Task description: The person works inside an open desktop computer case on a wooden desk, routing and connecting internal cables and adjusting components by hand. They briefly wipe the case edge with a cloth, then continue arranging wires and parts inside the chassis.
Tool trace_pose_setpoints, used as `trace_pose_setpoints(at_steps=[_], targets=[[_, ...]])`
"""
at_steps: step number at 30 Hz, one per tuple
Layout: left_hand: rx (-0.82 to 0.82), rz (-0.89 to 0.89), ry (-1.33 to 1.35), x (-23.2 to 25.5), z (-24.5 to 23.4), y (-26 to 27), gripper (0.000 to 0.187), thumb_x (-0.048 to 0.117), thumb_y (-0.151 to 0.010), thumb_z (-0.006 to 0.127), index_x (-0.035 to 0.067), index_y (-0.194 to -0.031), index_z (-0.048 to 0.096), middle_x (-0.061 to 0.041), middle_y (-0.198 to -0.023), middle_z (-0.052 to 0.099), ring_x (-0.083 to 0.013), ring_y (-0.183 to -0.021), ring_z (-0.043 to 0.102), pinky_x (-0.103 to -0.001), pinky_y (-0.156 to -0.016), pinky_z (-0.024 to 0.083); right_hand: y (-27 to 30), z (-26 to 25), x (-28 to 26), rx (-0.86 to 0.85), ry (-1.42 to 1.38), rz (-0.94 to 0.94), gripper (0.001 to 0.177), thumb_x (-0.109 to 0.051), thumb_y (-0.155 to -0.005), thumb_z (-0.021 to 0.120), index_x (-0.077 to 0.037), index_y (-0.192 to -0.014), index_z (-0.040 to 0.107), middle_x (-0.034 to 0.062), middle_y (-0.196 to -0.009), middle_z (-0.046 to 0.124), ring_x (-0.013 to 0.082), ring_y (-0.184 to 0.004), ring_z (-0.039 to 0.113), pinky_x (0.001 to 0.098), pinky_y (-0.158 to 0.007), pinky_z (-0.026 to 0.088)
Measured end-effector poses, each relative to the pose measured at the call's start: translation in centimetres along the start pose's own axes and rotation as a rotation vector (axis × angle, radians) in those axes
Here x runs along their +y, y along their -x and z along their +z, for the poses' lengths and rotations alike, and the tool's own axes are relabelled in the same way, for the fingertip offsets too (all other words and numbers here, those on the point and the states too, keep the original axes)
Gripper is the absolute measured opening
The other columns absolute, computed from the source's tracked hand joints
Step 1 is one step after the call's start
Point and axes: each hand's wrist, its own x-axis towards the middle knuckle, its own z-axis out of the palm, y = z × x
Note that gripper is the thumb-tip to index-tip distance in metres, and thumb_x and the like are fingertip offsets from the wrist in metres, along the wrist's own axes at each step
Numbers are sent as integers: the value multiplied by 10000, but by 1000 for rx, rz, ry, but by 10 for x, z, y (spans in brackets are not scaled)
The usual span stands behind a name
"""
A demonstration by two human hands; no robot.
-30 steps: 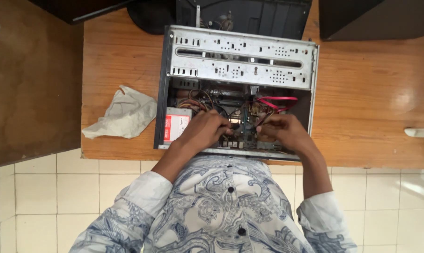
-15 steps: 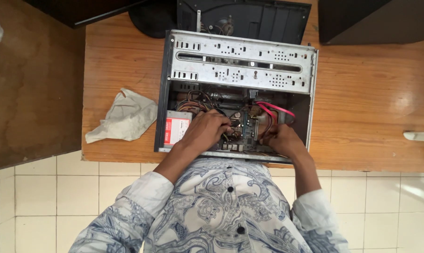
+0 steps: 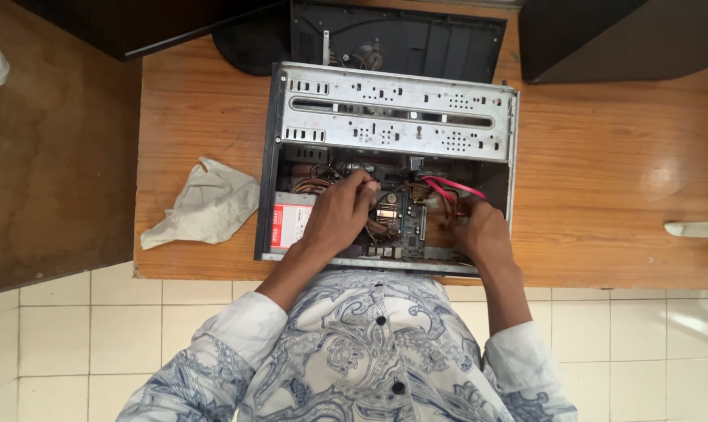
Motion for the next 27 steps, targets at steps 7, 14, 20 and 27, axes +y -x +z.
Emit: trace_pose_setpoints(at_steps=[7, 14, 20, 27], targets=[[0, 311, -159, -33, 44, -32, 198, 167, -820, 743, 41, -952, 666, -170, -958, 702, -399, -848, 688, -476, -722, 532, -28, 39, 22, -39, 48, 40, 362, -288, -827, 817, -55, -1093, 735, 255, -1012, 728, 438, -1005, 691, 496, -882, 561], [-259, 201, -229, -19, 55, -41, 200, 164, -842, 732, 67, -1004, 666, -153, -941, 749, -377, -889, 714, -479, -763, 541, -13, 22, 3, 155, -54, 16, 287, -292, -852, 800, -58, -995, 716, 201, -933, 753, 400, -892, 721, 484, -787, 569], [-169, 146, 44, -7, 39, -38, 384, 337, -848, 802, 35, -1051, 676, -130, -851, 740, -291, -764, 697, -420, -686, 529, -2, 18, -5, 241, -104, 12, 237, -229, -930, 762, -15, -1007, 692, 196, -943, 752, 370, -883, 729, 444, -766, 568], [-256, 312, 269, -24, 19, -36, 335, 342, -859, 820, 49, -1020, 789, -63, -916, 783, -141, -854, 711, -317, -794, 539, 18, -4, -30, 146, -648, -151, 259, -141, -949, 663, -61, -1194, 691, 119, -1107, 757, 199, -1022, 728, 327, -814, 582]])
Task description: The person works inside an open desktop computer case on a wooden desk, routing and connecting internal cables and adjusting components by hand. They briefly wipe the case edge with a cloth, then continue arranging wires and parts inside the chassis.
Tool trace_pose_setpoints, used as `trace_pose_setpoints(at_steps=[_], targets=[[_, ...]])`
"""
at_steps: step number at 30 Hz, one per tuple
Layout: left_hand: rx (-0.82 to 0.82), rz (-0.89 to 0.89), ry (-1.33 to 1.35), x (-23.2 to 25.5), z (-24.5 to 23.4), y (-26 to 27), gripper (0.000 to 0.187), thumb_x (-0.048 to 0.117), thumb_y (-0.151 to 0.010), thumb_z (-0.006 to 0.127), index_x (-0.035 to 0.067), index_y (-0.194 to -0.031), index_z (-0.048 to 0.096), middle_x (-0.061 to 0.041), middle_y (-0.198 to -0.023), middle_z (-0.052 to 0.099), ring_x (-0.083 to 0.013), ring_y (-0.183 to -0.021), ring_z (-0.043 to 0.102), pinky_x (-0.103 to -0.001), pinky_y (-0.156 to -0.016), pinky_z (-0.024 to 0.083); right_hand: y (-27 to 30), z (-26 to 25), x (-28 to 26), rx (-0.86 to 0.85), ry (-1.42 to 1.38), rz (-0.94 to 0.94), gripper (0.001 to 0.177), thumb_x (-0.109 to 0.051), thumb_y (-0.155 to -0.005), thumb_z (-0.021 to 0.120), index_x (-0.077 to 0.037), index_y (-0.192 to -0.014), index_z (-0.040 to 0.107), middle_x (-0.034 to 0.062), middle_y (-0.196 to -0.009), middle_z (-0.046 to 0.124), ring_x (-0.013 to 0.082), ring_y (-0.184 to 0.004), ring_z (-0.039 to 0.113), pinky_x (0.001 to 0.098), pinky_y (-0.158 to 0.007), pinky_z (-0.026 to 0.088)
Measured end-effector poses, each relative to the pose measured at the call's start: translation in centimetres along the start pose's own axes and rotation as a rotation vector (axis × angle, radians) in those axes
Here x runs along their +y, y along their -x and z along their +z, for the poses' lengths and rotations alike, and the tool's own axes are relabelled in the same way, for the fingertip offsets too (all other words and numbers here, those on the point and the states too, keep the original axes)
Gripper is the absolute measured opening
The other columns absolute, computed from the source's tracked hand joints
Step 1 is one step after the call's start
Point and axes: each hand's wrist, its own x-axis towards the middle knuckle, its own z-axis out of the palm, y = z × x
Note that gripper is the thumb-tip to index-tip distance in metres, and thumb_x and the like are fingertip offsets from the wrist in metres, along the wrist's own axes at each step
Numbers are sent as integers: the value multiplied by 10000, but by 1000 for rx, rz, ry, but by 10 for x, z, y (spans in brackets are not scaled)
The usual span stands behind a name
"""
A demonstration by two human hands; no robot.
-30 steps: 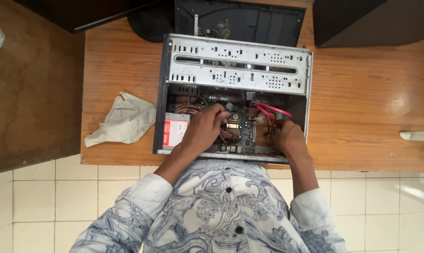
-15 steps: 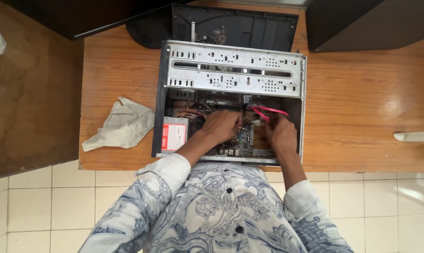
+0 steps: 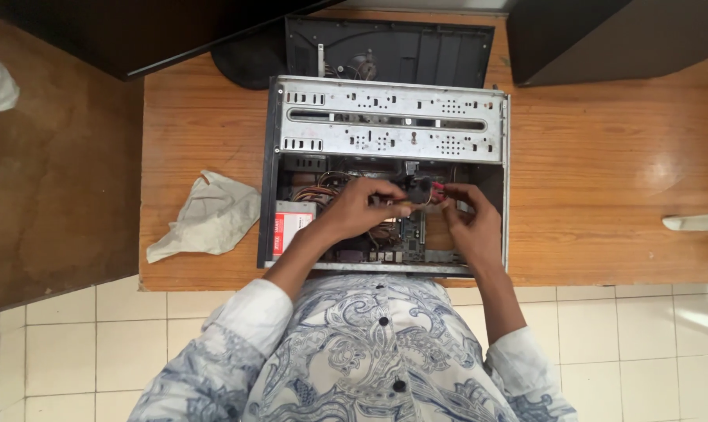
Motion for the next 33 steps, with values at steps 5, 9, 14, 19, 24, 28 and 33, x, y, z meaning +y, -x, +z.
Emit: trace_pose_setpoints(at_steps=[5, 9, 14, 19, 24, 28, 33], targets=[[-122, -29, 16, 25, -15, 23, 345, 320, -817, 847, 37, -1005, 785, -60, -922, 775, -142, -849, 702, -307, -778, 536, 4, -2, -7, -87, 175, -189, 347, -105, -849, 738, -61, -1191, 693, 142, -1209, 698, 283, -1088, 677, 354, -853, 558], [-125, -36, 55, 28, -22, 33, 333, 312, -831, 844, 40, -1015, 789, -37, -909, 759, -131, -833, 676, -299, -751, 519, 7, 0, 12, -190, 336, -451, 205, -88, -830, 753, -107, -1033, 747, 121, -1163, 748, 358, -1155, 656, 413, -995, 505], [51, -217, 200, 2, -18, 37, 319, 331, -871, 809, 65, -1043, 778, 0, -874, 728, -102, -790, 624, -279, -707, 496, 15, -1, -12, -277, 34, -98, 158, -154, -1007, 609, -39, -1113, 632, 156, -1129, 715, 245, -1005, 707, 338, -858, 563], [116, -255, 230, -10, -10, 35, 361, 378, -882, 803, 64, -1059, 780, -1, -882, 722, -89, -804, 613, -261, -718, 497, 16, 3, -4, -452, -341, 142, 162, -187, -1069, 512, -45, -1142, 536, 120, -1013, 742, 172, -969, 711, 333, -857, 596], [71, -111, -62, -6, -2, 38, 584, 419, -747, 913, 15, -1130, 738, -74, -1024, 720, -144, -917, 664, -294, -782, 540, 12, 10, -5, -341, -816, 397, 104, -192, -1073, 493, -91, -1095, 500, 110, -1044, 693, 194, -991, 674, 459, -829, 634], [27, -119, -48, 4, -3, 35, 598, 426, -743, 910, -6, -1120, 742, -88, -1042, 722, -155, -930, 678, -307, -790, 544, 10, 20, -9, -360, -910, 412, 87, -172, -1039, 501, -109, -1096, 519, 91, -1060, 677, 193, -1045, 687, 447, -860, 652], [90, -217, 14, 3, -1, 36, 427, 368, -786, 880, 13, -998, 774, -2, -829, 701, -82, -755, 628, -263, -679, 509, 5, 23, -8, -335, -771, 411, 148, -218, -1064, 515, -105, -1148, 563, 102, -1073, 686, 169, -989, 664, 401, -827, 627]])
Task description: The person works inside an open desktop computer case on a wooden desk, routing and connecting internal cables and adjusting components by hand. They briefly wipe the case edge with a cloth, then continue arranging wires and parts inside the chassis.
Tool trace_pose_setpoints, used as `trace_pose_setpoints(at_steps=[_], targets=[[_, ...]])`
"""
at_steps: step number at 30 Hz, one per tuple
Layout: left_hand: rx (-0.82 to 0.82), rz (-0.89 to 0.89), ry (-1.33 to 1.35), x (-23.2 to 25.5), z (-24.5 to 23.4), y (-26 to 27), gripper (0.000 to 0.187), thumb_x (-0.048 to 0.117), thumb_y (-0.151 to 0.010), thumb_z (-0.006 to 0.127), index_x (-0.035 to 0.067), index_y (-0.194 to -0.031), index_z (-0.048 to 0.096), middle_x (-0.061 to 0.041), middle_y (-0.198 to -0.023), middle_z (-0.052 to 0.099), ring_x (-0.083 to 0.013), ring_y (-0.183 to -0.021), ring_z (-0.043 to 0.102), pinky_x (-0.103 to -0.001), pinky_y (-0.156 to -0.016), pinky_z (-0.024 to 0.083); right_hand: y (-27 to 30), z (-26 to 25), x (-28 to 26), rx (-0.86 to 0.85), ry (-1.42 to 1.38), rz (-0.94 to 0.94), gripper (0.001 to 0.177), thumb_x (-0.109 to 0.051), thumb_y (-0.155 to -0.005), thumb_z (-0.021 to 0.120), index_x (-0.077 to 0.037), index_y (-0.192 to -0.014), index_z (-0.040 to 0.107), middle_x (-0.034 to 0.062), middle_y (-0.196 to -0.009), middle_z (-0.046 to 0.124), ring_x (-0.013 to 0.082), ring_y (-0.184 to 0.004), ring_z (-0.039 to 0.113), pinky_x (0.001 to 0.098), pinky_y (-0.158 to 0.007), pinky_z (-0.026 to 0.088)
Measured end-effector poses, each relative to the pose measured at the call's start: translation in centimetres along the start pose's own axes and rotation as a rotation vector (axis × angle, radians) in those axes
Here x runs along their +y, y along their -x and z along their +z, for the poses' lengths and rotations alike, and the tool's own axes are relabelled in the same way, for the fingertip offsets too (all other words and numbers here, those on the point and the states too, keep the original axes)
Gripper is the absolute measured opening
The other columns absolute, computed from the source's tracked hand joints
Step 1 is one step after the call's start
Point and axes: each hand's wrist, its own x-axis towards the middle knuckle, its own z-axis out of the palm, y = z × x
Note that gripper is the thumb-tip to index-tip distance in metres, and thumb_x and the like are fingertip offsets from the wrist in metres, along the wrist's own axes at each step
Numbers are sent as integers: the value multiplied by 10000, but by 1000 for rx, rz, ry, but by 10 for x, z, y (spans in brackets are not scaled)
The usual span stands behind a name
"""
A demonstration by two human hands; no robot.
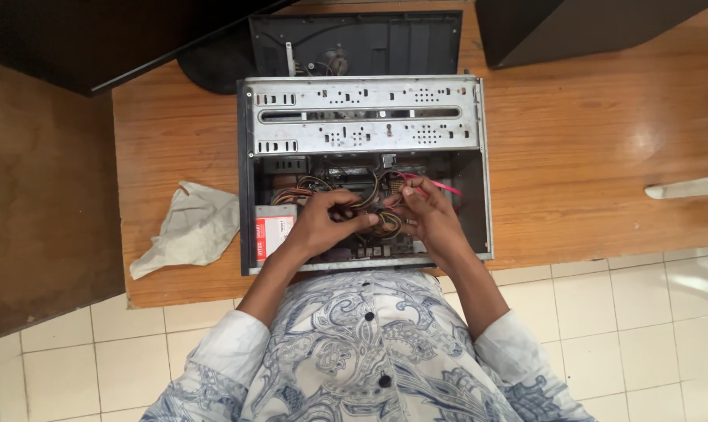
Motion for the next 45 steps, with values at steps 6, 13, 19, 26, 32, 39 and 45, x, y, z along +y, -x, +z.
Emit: trace_pose_setpoints(at_steps=[6, 13, 19, 26, 32, 39, 45], targets=[[19, -37, 0, -1, 1, -5, 289, 322, -822, 851, 51, -895, 787, 42, -669, 621, -42, -627, 533, -242, -570, 443, 1, 2, -2, 7, 122, -17, 205, -257, -1029, 580, -90, -1147, 579, 75, -1079, 728, 146, -946, 699, 317, -748, 576], [68, 17, -48, 2, 2, -4, 282, 280, -821, 861, 24, -899, 773, 11, -700, 668, -49, -642, 569, -241, -584, 464, -11, -7, 9, -112, 377, -232, 260, -72, -866, 800, -10, -1091, 685, 30, -1047, 733, 82, -978, 710, 246, -857, 580], [168, 3, 88, -10, 2, -7, 200, 187, -875, 798, 30, -996, 772, 6, -788, 727, -43, -712, 615, -243, -632, 492, -15, -7, -2, 72, 658, -291, 211, -124, -880, 799, -34, -1067, 763, 34, -924, 753, 89, -814, 660, 266, -731, 536], [333, 160, -155, 28, -23, 6, 218, 138, -887, 781, 22, -1069, 750, -71, -998, 728, -175, -865, 688, -300, -741, 522, -18, 6, -13, 136, 1149, -318, 242, -127, -835, 734, -83, -1069, 776, 125, -878, 774, 237, -735, 744, 361, -703, 572], [431, 220, -472, 17, -41, 14, 184, 157, -872, 766, 93, -1042, 797, -49, -1031, 748, -246, -1042, 642, -392, -929, 445, -38, 23, -11, 176, 1426, -356, 245, -176, -851, 757, -101, -1080, 796, 205, -910, 753, 391, -847, 721, 471, -778, 563], [488, 199, -549, 7, -39, 17, 176, 161, -870, 742, 112, -1030, 798, -30, -1003, 746, -237, -1084, 625, -411, -1020, 397, -56, 23, 1, 192, 1454, -357, 259, -225, -847, 765, -103, -1074, 791, 211, -898, 746, 400, -834, 723, 481, -777, 574], [494, 208, -513, 16, -41, 20, 183, 139, -860, 727, 114, -1027, 797, -33, -987, 736, -246, -1052, 628, -407, -999, 406, -57, 36, -3, 67, 1555, -440, 236, -197, -862, 735, -137, -1083, 791, 239, -867, 723, 445, -801, 687, 530, -755, 551]])
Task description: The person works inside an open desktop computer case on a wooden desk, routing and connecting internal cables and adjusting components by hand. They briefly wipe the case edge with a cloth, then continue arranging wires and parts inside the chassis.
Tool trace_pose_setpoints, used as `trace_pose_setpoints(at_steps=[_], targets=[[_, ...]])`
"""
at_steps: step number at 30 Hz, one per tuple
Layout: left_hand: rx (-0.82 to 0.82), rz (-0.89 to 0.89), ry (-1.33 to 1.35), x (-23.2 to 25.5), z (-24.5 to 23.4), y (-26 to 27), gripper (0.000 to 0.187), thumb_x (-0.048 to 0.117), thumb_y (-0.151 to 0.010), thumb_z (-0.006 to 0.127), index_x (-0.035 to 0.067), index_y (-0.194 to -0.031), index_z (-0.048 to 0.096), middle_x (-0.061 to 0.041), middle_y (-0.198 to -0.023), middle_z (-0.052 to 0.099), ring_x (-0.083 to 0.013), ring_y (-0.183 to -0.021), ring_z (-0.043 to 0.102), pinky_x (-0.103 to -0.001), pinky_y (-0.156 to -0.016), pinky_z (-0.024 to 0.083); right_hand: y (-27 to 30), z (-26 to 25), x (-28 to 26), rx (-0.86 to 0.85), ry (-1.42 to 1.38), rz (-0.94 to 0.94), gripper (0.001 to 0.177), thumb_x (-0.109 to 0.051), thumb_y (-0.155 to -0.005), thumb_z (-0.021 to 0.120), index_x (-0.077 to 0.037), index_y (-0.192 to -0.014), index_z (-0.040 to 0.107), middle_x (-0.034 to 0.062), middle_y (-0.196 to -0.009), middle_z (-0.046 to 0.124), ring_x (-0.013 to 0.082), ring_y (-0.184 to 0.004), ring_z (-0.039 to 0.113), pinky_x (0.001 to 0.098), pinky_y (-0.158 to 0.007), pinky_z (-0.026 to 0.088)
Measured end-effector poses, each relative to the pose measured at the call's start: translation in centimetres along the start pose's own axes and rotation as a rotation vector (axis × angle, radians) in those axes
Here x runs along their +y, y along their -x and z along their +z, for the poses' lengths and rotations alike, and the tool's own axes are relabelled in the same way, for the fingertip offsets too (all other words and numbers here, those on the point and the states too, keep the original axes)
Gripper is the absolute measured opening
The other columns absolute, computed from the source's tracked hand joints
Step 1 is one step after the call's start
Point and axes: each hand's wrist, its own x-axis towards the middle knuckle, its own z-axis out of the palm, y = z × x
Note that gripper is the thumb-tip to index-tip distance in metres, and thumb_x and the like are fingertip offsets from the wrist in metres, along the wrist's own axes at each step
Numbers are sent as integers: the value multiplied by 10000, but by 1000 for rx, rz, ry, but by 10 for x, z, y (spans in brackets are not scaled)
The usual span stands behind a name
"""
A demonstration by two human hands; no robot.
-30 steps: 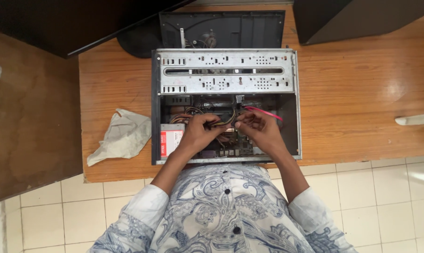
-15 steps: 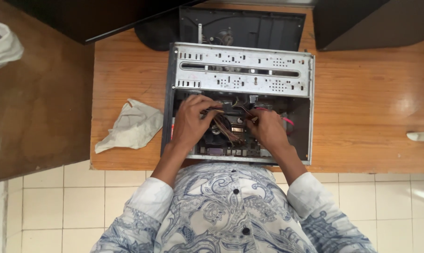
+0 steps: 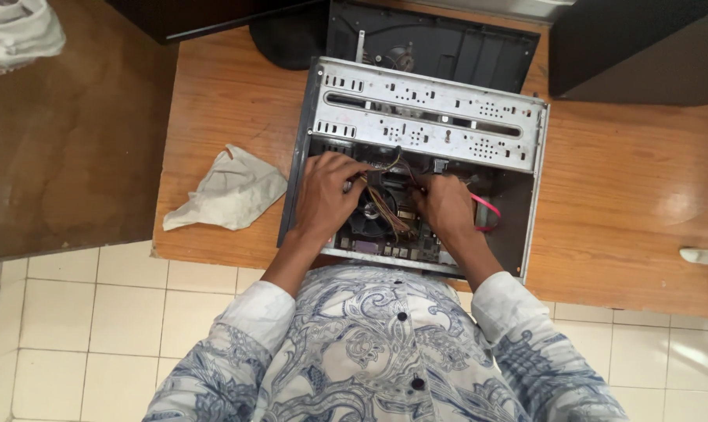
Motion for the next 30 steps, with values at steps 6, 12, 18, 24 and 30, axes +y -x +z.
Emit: trace_pose_setpoints(at_steps=[6, 12, 18, 24, 30], targets=[[42, 13, -28, -6, 4, 3, 185, 119, -928, 669, 79, -1098, 731, -68, -1029, 700, -278, -1051, 619, -416, -973, 424, -11, 6, -18, -12, 62, -120, 113, -146, -948, 664, -63, -1004, 716, 249, -901, 712, 464, -819, 680, 560, -740, 541], [43, 5, -42, -11, 8, 4, 168, 122, -948, 655, 48, -1089, 708, -80, -1046, 694, -282, -1052, 618, -420, -960, 431, -40, 63, 1, 79, 111, -345, 234, -35, -856, 589, 50, -1052, 682, 296, -880, 691, 481, -805, 680, 547, -708, 551], [58, 14, -9, -8, 5, 5, 176, 115, -909, 688, 64, -1073, 726, -70, -1050, 705, -271, -1057, 622, -409, -934, 436, -77, 100, 34, -5, 51, -51, 199, -98, -946, 559, -16, -910, 736, 295, -918, 691, 500, -862, 667, 568, -746, 539], [22, 56, 37, -8, 2, 7, 181, 111, -885, 709, 111, -1058, 760, -30, -1021, 716, -254, -1049, 631, -394, -893, 438, -158, 189, 147, -227, 241, -297, 272, -124, -927, 527, -11, -1057, 738, 289, -1091, 695, 443, -1001, 672, 522, -861, 534], [-6, 75, 38, -10, 1, 8, 223, 108, -869, 716, 143, -1080, 779, -10, -1006, 718, -238, -1031, 635, -390, -894, 441, -147, 177, 156, 11, 860, -741, 429, -150, -859, 539, -37, -1252, 669, 220, -1187, 705, 355, -1129, 666, 460, -1039, 487]])
